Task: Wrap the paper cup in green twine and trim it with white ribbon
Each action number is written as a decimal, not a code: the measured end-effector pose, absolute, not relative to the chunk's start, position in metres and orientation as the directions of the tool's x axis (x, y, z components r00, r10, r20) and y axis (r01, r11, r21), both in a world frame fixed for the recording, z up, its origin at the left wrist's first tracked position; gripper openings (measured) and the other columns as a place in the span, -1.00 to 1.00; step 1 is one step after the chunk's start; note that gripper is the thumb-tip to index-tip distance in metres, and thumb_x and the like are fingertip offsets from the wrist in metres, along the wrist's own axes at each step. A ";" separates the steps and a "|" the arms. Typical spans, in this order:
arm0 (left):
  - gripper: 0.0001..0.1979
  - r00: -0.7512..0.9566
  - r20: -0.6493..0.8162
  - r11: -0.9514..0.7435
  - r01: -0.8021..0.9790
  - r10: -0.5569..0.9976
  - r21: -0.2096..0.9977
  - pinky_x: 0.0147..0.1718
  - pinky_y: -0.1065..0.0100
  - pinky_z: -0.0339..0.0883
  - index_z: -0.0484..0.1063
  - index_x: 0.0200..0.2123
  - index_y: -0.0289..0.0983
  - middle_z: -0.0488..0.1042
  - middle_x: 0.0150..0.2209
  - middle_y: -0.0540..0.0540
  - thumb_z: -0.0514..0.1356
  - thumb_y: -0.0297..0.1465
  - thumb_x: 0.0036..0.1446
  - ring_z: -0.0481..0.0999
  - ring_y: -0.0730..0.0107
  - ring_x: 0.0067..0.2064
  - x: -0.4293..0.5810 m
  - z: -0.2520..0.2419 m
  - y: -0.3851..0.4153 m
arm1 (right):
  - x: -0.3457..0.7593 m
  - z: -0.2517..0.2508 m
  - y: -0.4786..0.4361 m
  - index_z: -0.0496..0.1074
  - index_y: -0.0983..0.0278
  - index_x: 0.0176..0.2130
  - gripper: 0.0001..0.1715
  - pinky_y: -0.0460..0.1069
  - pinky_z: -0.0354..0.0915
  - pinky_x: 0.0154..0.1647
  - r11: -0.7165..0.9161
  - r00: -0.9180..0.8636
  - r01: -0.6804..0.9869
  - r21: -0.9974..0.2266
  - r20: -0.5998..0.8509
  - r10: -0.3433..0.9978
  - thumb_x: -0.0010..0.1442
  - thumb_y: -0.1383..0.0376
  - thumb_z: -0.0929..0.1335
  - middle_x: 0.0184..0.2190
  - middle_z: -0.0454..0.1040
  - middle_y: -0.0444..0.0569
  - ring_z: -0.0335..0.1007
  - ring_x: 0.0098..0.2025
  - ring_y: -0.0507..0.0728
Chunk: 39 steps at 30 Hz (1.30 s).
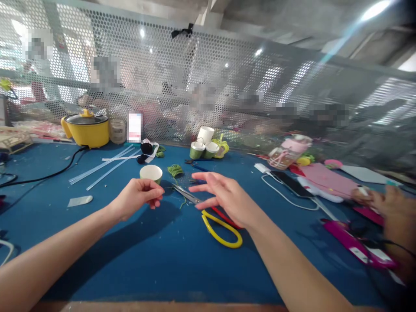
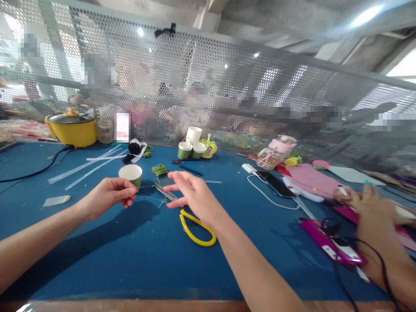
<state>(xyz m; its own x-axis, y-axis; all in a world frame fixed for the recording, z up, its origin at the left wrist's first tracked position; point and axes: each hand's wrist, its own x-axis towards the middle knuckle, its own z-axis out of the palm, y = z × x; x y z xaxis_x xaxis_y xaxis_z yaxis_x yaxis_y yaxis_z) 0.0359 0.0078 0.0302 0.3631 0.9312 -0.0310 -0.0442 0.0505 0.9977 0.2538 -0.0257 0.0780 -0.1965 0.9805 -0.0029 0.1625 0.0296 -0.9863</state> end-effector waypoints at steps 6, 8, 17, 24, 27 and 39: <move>-0.71 0.463 0.014 0.033 -0.094 0.886 0.995 -0.49 0.44 0.28 0.31 -0.60 -0.35 0.48 -0.47 -0.05 0.32 -0.27 -0.15 0.40 0.53 -0.50 0.043 0.026 0.000 | 0.244 0.075 -0.031 0.32 0.26 -0.04 -0.31 0.10 0.45 -0.32 0.037 -0.359 -0.044 -0.998 0.050 0.932 0.08 -0.16 0.16 0.12 0.16 0.17 0.28 -0.03 0.25; -0.70 0.548 -0.026 0.143 -0.171 0.836 0.975 -0.41 0.39 0.32 0.32 -0.57 -0.35 0.51 -0.37 -0.09 0.34 -0.29 -0.18 0.47 0.45 -0.42 0.047 0.024 -0.005 | 0.232 0.071 -0.034 0.28 0.21 0.02 -0.26 0.13 0.42 -0.25 0.114 -0.448 -0.091 -0.989 0.142 0.882 0.05 -0.19 0.13 0.18 0.07 0.11 0.16 0.08 0.27; -0.72 0.466 -0.050 0.200 -0.279 0.884 0.939 -0.56 0.47 0.19 0.35 -0.52 -0.34 0.36 -0.64 0.09 0.39 -0.36 -0.27 0.35 0.57 -0.60 0.047 0.022 -0.004 | 0.213 0.065 -0.033 0.30 0.20 0.02 -0.21 0.13 0.36 -0.19 0.095 -0.577 -0.235 -0.967 0.217 0.787 0.02 -0.23 0.11 0.18 0.09 0.06 0.14 0.08 0.25; -0.81 0.589 0.057 -0.079 0.011 0.806 0.997 -0.50 0.45 0.22 0.41 -0.44 -0.35 0.41 -0.54 0.01 0.30 -0.38 -0.16 0.34 0.50 -0.51 0.056 0.020 -0.015 | 0.204 0.061 -0.025 0.42 0.35 -0.20 -0.06 0.04 0.36 -0.25 -0.306 -0.476 -0.589 -0.748 0.015 0.879 0.09 -0.23 -0.11 -0.10 0.42 0.12 0.38 -0.14 0.17; -0.85 0.556 0.123 -0.260 0.173 0.822 0.950 -0.54 0.47 0.21 0.39 -0.53 -0.35 0.39 -0.58 0.00 0.20 -0.37 -0.03 0.34 0.50 -0.54 0.057 0.018 -0.019 | 0.198 0.056 -0.024 0.41 0.40 -0.22 -0.07 0.03 0.34 -0.20 -0.381 -0.471 -0.632 -0.674 -0.057 0.881 0.12 -0.20 -0.11 -0.13 0.44 0.15 0.39 -0.14 0.16; -0.67 0.289 0.257 -0.290 0.080 0.922 0.954 -0.57 0.48 0.16 0.37 -0.57 -0.32 0.28 -0.66 0.05 0.09 -0.19 0.04 0.23 0.55 -0.59 0.040 0.032 -0.003 | 0.213 0.051 -0.025 0.41 0.28 -0.12 -0.19 0.19 0.11 0.07 -0.207 -0.450 -0.565 -0.799 0.089 0.888 0.11 -0.21 0.00 0.10 0.24 0.08 0.08 0.14 0.22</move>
<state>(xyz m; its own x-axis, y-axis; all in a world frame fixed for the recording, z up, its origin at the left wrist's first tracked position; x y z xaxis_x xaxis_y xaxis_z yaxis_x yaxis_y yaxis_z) 0.0401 -0.0033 0.0320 0.2891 0.9222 0.2568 0.0795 -0.2905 0.9536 0.2132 -0.0248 0.0511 -0.4504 0.8884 0.0892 -0.5654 -0.2065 -0.7985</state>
